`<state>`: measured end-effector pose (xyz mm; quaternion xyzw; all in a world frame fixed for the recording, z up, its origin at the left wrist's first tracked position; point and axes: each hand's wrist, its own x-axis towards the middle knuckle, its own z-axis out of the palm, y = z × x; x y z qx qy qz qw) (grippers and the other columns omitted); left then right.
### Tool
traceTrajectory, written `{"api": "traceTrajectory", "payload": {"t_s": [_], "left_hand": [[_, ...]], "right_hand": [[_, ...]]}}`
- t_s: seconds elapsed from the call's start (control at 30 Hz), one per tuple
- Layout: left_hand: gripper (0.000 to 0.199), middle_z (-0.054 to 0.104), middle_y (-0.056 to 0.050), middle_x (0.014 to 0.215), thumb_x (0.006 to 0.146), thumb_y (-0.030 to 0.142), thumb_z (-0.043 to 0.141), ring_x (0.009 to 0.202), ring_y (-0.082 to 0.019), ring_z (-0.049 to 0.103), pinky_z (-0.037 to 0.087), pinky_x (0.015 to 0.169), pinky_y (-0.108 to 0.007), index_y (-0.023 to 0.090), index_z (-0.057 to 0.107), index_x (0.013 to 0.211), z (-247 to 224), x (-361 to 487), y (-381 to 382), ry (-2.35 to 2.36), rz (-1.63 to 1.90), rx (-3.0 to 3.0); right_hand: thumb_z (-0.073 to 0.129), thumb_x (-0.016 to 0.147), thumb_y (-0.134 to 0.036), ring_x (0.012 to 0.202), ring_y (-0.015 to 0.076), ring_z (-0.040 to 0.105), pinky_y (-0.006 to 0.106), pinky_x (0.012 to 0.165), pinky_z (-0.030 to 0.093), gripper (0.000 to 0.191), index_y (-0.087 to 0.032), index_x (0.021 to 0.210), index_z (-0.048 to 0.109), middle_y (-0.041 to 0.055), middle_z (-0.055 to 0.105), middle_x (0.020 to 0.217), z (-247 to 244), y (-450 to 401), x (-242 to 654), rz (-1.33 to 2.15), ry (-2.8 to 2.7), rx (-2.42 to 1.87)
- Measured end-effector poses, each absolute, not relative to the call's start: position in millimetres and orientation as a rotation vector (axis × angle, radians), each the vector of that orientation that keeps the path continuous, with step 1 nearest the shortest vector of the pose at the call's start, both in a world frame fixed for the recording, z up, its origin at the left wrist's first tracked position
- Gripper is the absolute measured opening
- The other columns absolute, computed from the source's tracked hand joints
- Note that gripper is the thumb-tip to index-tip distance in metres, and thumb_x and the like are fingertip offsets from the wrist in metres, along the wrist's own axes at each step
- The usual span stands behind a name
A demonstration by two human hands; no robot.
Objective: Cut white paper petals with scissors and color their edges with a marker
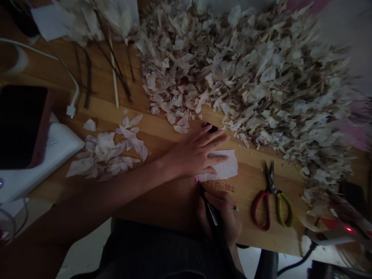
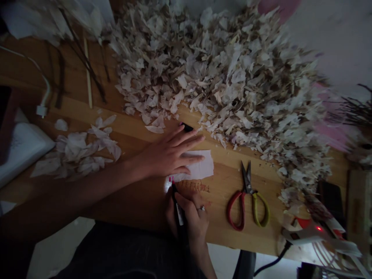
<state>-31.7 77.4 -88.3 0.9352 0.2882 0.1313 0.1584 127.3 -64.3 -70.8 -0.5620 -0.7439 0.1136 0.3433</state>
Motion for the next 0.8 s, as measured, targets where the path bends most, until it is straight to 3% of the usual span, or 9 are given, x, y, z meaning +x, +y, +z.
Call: {"api": "traceTrajectory", "payload": {"t_s": [0.3,0.43,0.8], "left_hand": [[0.051,0.034,-0.015,0.169,0.101,0.052,0.055,0.159,-0.035,0.022,0.016,0.128,-0.058,0.030,0.059,0.147,-86.4,-31.1,77.5,0.828,0.356,2.677],[0.052,0.034,-0.015,0.169,0.100,0.052,0.056,0.159,-0.035,0.022,0.015,0.128,-0.058,0.031,0.058,0.147,-87.2,-31.0,77.4,0.828,0.353,2.671],[0.052,0.034,-0.013,0.170,0.101,0.053,0.054,0.159,-0.033,0.022,0.015,0.128,-0.057,0.030,0.059,0.147,-88.3,-31.3,76.5,0.842,0.363,2.673]], "right_hand": [[0.074,0.088,-0.016,0.071,0.0211,0.073,0.033,0.060,0.061,0.024,-0.028,0.107,0.067,0.0032,0.076,0.087,-78.3,-70.2,130.2,0.314,-1.886,-1.490],[0.072,0.092,-0.019,0.070,0.0210,0.074,0.032,0.056,0.059,0.018,-0.028,0.108,0.068,0.0046,0.075,0.088,-80.3,-68.9,126.4,0.328,-1.863,-1.522],[0.072,0.088,-0.012,0.073,0.0208,0.074,0.033,0.059,0.062,0.026,-0.028,0.107,0.064,0.0052,0.075,0.089,-71.3,-67.4,126.2,0.382,-1.903,-1.526]]}}
